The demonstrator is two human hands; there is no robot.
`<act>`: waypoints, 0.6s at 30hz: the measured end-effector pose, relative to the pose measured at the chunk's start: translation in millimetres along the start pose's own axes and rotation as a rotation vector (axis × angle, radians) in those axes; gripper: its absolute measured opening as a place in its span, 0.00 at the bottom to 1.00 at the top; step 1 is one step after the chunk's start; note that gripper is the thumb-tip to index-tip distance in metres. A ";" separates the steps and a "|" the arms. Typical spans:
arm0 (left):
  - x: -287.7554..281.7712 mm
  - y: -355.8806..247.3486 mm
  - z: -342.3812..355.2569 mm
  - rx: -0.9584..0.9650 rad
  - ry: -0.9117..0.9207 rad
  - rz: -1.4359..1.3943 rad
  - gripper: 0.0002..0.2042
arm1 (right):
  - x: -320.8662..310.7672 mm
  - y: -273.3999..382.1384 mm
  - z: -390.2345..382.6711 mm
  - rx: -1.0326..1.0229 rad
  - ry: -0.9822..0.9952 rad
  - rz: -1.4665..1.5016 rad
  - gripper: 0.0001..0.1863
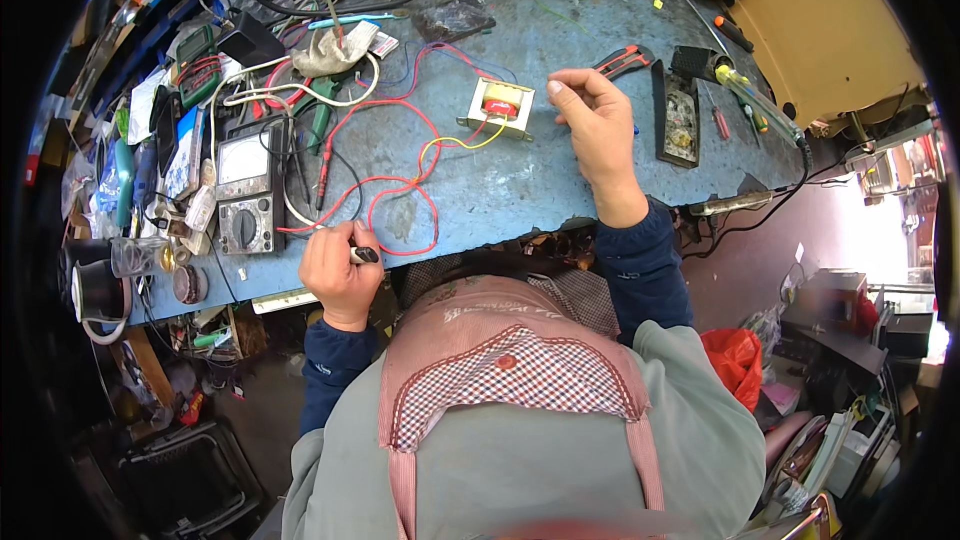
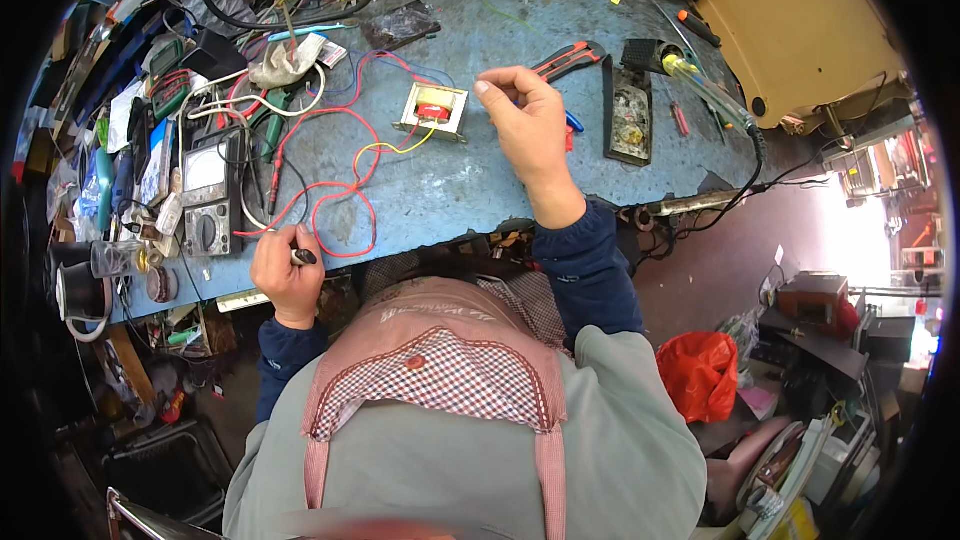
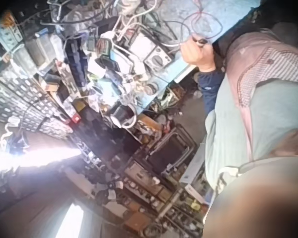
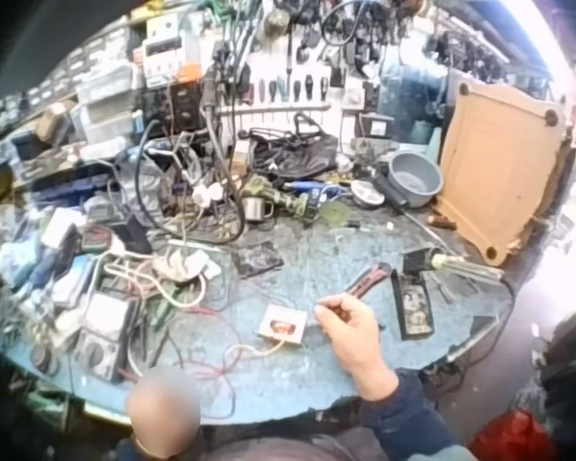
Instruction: The person works at a cluttered workbench, using a multimeter probe to test a small white box with exposed wires. They then pick up a circular metal component and use pliers to adjust its wires. The workspace contains various tools and electronic parts.
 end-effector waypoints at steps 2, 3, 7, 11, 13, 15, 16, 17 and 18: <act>-0.2 -0.5 -0.1 0.000 0.003 0.010 0.06 | -1.4 -0.8 0.1 -0.035 0.000 -0.043 0.08; 0.2 0.0 -0.4 0.004 0.002 0.014 0.07 | -1.4 -0.3 0.2 -0.062 -0.004 -0.062 0.08; 1.1 -0.3 0.0 -0.002 0.012 0.008 0.06 | 7.2 14.5 -3.2 -0.190 0.045 -0.136 0.07; 1.6 0.0 0.0 0.000 0.011 0.014 0.06 | 12.9 19.8 -6.7 -0.222 0.125 -0.213 0.08; 1.0 -0.4 0.2 0.004 0.016 0.022 0.06 | 15.6 22.5 -8.3 -0.234 0.157 -0.242 0.09; 1.3 -0.4 0.0 0.004 0.016 0.022 0.06 | 15.4 22.8 -8.4 -0.244 0.162 -0.280 0.10; 1.7 -0.3 0.0 0.003 0.013 0.018 0.06 | 15.2 23.1 -8.5 -0.248 0.164 -0.300 0.10; 1.9 -0.2 -0.3 0.002 0.011 0.016 0.06 | 16.1 24.0 -9.2 -0.261 0.186 -0.330 0.11; 1.8 -0.1 -0.6 0.002 0.012 0.020 0.06 | 17.1 25.5 -10.0 -0.273 0.207 -0.361 0.13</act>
Point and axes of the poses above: each hand's wrist, its own z-axis towards the middle knuckle, its own x-axis out of the palm, y = z × x, the point moved 4 cm from there along z, towards the middle knuckle, and after that the axes turned 13 degrees about z, right-handed, at the moved point
